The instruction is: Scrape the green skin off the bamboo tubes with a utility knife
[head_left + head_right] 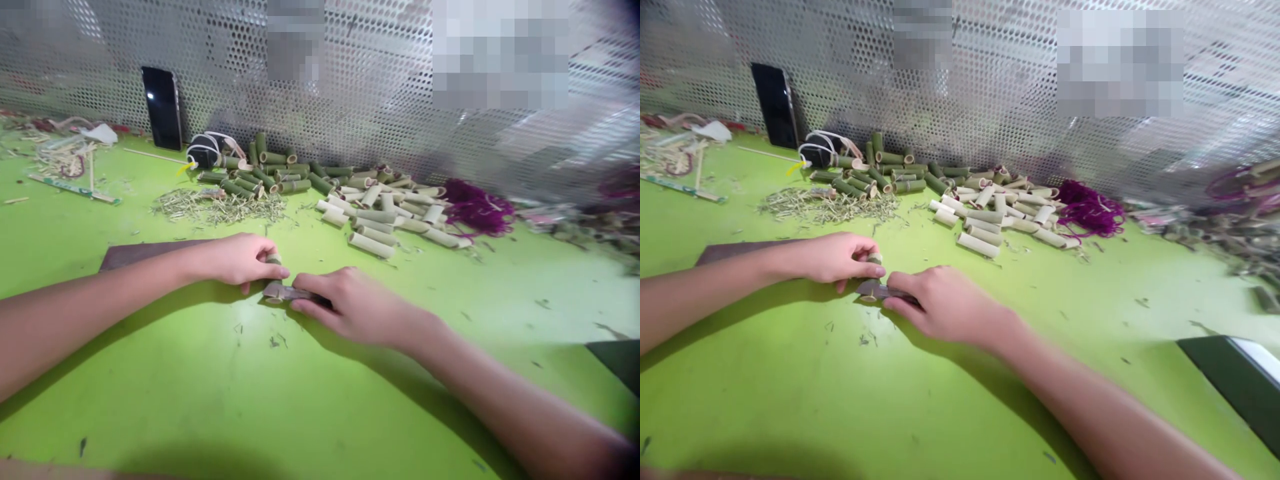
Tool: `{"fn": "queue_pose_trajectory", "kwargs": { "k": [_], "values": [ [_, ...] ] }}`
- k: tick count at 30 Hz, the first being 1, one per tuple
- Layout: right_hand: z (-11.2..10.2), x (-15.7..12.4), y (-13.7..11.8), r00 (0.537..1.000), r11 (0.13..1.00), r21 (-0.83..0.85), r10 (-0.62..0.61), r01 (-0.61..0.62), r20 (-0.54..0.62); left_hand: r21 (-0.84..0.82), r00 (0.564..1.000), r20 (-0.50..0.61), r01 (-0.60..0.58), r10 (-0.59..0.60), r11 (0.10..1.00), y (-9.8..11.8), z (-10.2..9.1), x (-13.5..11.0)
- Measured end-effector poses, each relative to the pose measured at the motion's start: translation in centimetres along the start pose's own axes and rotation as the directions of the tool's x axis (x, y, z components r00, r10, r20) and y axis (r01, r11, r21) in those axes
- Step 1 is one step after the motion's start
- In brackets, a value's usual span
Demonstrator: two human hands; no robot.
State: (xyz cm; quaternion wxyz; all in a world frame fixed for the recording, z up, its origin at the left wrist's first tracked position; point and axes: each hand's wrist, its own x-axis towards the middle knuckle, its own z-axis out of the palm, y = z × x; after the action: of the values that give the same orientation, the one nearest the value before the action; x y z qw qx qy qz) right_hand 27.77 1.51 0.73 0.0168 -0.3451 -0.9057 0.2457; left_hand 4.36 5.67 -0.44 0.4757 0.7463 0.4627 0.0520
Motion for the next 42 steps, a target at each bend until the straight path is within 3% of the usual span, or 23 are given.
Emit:
{"fn": "queue_pose_trajectory", "kwargs": {
  "k": [5,11,19,33,38,42],
  "values": [
    [-0.5,-0.8,0.3,0.995,0.997,-0.005,-0.071,0.071,0.074,-0.009,1.0,0.016,0.001,-0.001,1.0,-0.1,-0.1,0.1],
    [0.6,-1.3,0.7,0.991,0.98,-0.195,0.002,-0.028,-0.132,-0.003,1.0,0.003,-0.021,0.021,1.0,-0.3,-0.1,0.2],
    [1.1,-0.2,-0.2,0.983,0.933,-0.356,-0.024,-0.043,-0.183,0.006,0.999,-0.015,-0.042,0.042,0.999,-0.4,0.1,0.4],
    [-0.1,-0.4,0.7,0.999,0.999,-0.02,0.05,-0.05,0.006,0.009,0.999,0.014,-0.034,0.033,0.999,-0.2,0.0,0.5],
    [-1.1,-1.0,0.8,0.99,1.0,0.006,-0.017,0.016,0.139,-0.019,1.0,0.02,-0.02,0.021,1.0,-0.2,-0.1,0.5],
    [-0.6,-1.3,1.1,0.999,0.999,-0.043,-0.008,0.01,0.038,-0.018,0.999,0.014,-0.039,0.04,0.999,-0.5,-0.2,0.6]
  ]
}}
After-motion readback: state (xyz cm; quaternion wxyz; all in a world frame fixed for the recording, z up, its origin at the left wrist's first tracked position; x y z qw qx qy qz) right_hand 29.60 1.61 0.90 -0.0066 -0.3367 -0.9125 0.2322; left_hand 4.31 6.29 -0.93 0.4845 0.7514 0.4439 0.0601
